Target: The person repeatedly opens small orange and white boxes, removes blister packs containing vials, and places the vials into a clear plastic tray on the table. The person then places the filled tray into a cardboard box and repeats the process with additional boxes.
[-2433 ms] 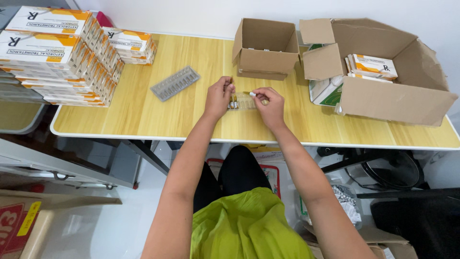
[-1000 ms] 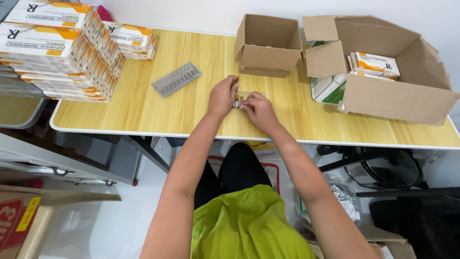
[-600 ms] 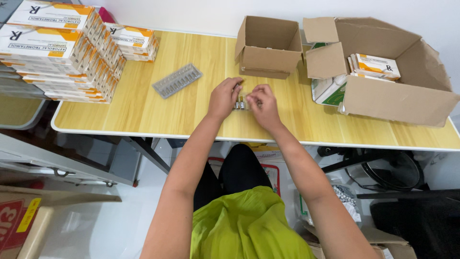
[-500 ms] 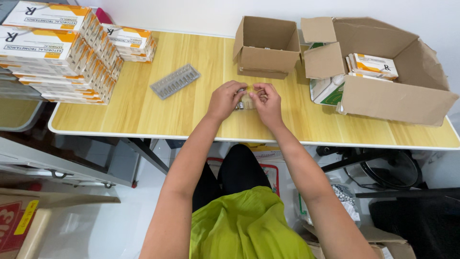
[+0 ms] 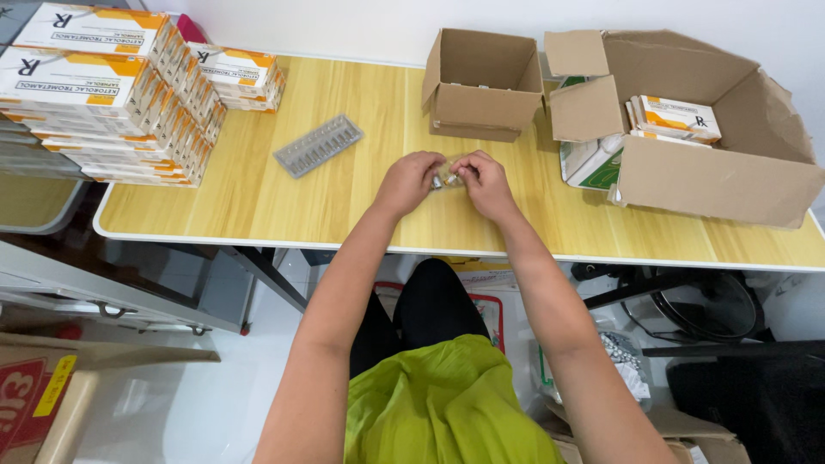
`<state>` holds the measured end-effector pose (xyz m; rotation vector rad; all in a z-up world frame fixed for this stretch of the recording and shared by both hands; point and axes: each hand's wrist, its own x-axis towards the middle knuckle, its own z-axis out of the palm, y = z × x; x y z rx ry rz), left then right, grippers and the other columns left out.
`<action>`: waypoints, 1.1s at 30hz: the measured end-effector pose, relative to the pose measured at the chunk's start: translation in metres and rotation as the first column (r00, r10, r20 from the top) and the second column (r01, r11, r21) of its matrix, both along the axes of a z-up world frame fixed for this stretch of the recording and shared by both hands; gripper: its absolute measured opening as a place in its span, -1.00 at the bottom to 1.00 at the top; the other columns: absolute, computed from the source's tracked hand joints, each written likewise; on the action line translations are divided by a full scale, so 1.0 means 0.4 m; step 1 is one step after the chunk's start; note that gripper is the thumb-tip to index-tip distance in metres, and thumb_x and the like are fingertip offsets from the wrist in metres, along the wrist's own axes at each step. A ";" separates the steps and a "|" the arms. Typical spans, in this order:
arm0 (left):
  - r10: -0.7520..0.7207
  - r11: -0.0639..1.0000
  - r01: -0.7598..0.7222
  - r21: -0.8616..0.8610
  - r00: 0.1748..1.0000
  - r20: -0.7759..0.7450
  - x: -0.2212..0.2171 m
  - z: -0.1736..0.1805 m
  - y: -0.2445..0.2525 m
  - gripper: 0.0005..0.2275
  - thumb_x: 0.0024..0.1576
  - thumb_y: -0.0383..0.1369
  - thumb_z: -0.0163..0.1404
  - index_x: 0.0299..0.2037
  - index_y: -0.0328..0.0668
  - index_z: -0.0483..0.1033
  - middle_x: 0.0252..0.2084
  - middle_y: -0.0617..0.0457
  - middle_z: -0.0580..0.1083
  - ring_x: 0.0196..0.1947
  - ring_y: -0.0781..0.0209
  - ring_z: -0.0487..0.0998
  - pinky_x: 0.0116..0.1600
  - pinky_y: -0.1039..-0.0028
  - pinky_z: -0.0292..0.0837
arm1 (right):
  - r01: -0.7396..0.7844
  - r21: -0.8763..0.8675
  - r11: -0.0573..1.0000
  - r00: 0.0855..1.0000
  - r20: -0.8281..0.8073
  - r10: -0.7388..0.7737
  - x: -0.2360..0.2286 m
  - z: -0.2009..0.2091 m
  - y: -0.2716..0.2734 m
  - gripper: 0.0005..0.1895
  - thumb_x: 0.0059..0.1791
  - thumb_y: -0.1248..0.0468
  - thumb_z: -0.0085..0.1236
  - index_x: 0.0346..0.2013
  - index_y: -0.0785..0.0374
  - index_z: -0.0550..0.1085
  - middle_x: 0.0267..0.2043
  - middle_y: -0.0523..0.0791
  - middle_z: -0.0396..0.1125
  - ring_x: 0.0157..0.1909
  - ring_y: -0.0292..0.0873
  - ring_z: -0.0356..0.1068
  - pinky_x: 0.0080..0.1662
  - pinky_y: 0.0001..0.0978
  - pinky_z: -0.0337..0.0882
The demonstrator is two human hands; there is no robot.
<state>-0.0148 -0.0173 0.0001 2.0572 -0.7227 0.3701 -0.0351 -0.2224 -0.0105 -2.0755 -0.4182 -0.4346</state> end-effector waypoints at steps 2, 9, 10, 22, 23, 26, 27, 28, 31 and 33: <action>-0.075 0.997 0.075 0.011 0.997 0.015 0.003 0.003 0.001 -0.80 0.12 -0.54 0.03 -0.08 -0.19 0.59 -0.13 -0.13 0.58 -0.10 -0.13 0.59 0.00 0.19 0.51 | -0.035 -0.095 0.995 0.999 -0.011 0.034 0.017 0.019 -0.008 -0.90 0.02 0.48 0.12 -0.24 0.34 0.58 -0.23 -0.05 0.42 -0.23 -0.19 0.41 -0.15 -0.34 0.41; -0.108 0.994 0.108 -0.016 0.993 0.049 -0.002 0.015 0.010 -0.73 0.05 -0.59 0.07 -0.03 -0.23 0.51 -0.01 -0.11 0.50 0.07 -0.14 0.49 0.11 0.20 0.45 | -0.184 -0.194 0.964 0.958 -0.257 0.131 0.046 0.064 0.003 -0.85 -0.10 0.40 0.33 -0.24 0.28 0.60 -0.23 -0.07 0.35 -0.28 -0.21 0.43 -0.18 -0.37 0.44; -0.105 0.994 0.106 -0.012 0.994 0.032 -0.003 0.016 0.011 -0.73 0.05 -0.59 0.08 -0.02 -0.24 0.50 0.01 -0.11 0.49 0.09 -0.13 0.48 0.13 0.20 0.44 | -0.204 -0.173 0.964 0.954 -0.256 0.156 0.046 0.066 0.010 -0.82 -0.13 0.41 0.35 -0.25 0.28 0.59 -0.20 -0.07 0.32 -0.27 -0.22 0.43 -0.18 -0.38 0.45; -0.078 0.997 0.078 -0.009 0.997 0.030 -0.011 0.015 0.004 -0.70 0.08 -0.64 -0.01 0.02 -0.24 0.48 0.03 -0.09 0.49 0.11 -0.10 0.47 0.17 0.22 0.41 | -0.012 -0.156 0.988 0.994 -0.108 -0.005 0.006 0.019 0.033 -0.89 -0.06 0.41 0.34 -0.30 0.36 0.55 -0.10 -0.06 0.32 -0.19 -0.22 0.47 -0.12 -0.40 0.50; -0.079 0.997 0.079 -0.005 0.997 0.024 -0.015 0.016 0.003 -0.70 0.08 -0.64 -0.01 0.02 -0.24 0.48 0.03 -0.09 0.49 0.10 -0.10 0.47 0.17 0.23 0.41 | -0.023 -0.164 0.986 0.997 -0.079 0.010 0.002 0.017 0.034 -0.90 -0.06 0.42 0.33 -0.30 0.37 0.56 -0.08 -0.05 0.32 -0.18 -0.21 0.46 -0.11 -0.39 0.49; -0.091 0.995 0.093 -0.029 0.995 0.045 -0.020 0.029 0.006 -0.71 0.08 -0.64 -0.02 0.01 -0.25 0.48 0.01 -0.11 0.48 0.10 -0.12 0.47 0.16 0.22 0.43 | -0.035 -0.110 0.993 0.999 0.001 0.036 0.005 0.031 0.027 -0.92 -0.06 0.43 0.31 -0.28 0.37 0.59 -0.04 -0.03 0.32 -0.13 -0.19 0.45 -0.09 -0.37 0.49; -0.098 0.994 0.099 -0.053 0.995 0.017 -0.020 0.038 0.007 -0.72 0.08 -0.63 -0.02 0.00 -0.25 0.49 0.00 -0.12 0.48 0.08 -0.11 0.49 0.15 0.24 0.45 | -0.028 -0.040 0.999 0.999 0.027 0.029 0.017 0.046 0.019 -0.91 -0.05 0.43 0.29 -0.25 0.35 0.58 -0.05 -0.04 0.32 -0.12 -0.20 0.44 -0.07 -0.38 0.50; -0.105 0.992 0.104 -0.076 0.994 -0.010 -0.020 0.049 0.007 -0.73 0.09 -0.62 -0.03 -0.01 -0.25 0.49 -0.01 -0.12 0.49 0.06 -0.09 0.50 0.13 0.25 0.47 | -0.022 0.030 0.999 0.998 0.052 0.020 0.030 0.063 0.009 -0.90 -0.04 0.43 0.28 -0.23 0.34 0.58 -0.05 -0.05 0.32 -0.10 -0.20 0.44 -0.05 -0.38 0.51; -0.092 0.980 0.098 -0.173 0.995 0.041 0.011 0.109 -0.010 -0.78 0.11 -0.59 -0.02 -0.05 -0.27 0.50 -0.05 -0.12 0.50 0.01 -0.07 0.54 0.10 0.27 0.51 | 0.174 0.078 0.982 0.961 0.203 -0.186 0.128 0.147 -0.052 -0.88 0.00 0.47 0.27 -0.16 0.31 0.60 -0.20 -0.06 0.35 -0.22 -0.19 0.39 -0.16 -0.36 0.41; -0.052 0.980 0.074 -0.183 0.991 0.121 0.049 0.146 -0.028 -0.82 0.13 -0.56 -0.01 -0.07 -0.29 0.51 -0.06 -0.13 0.51 -0.01 -0.09 0.54 0.10 0.23 0.50 | 0.229 0.081 0.970 0.933 0.264 -0.243 0.227 0.191 -0.093 -0.89 -0.01 0.43 0.26 -0.19 0.29 0.58 -0.24 -0.05 0.42 -0.27 -0.16 0.42 -0.18 -0.36 0.44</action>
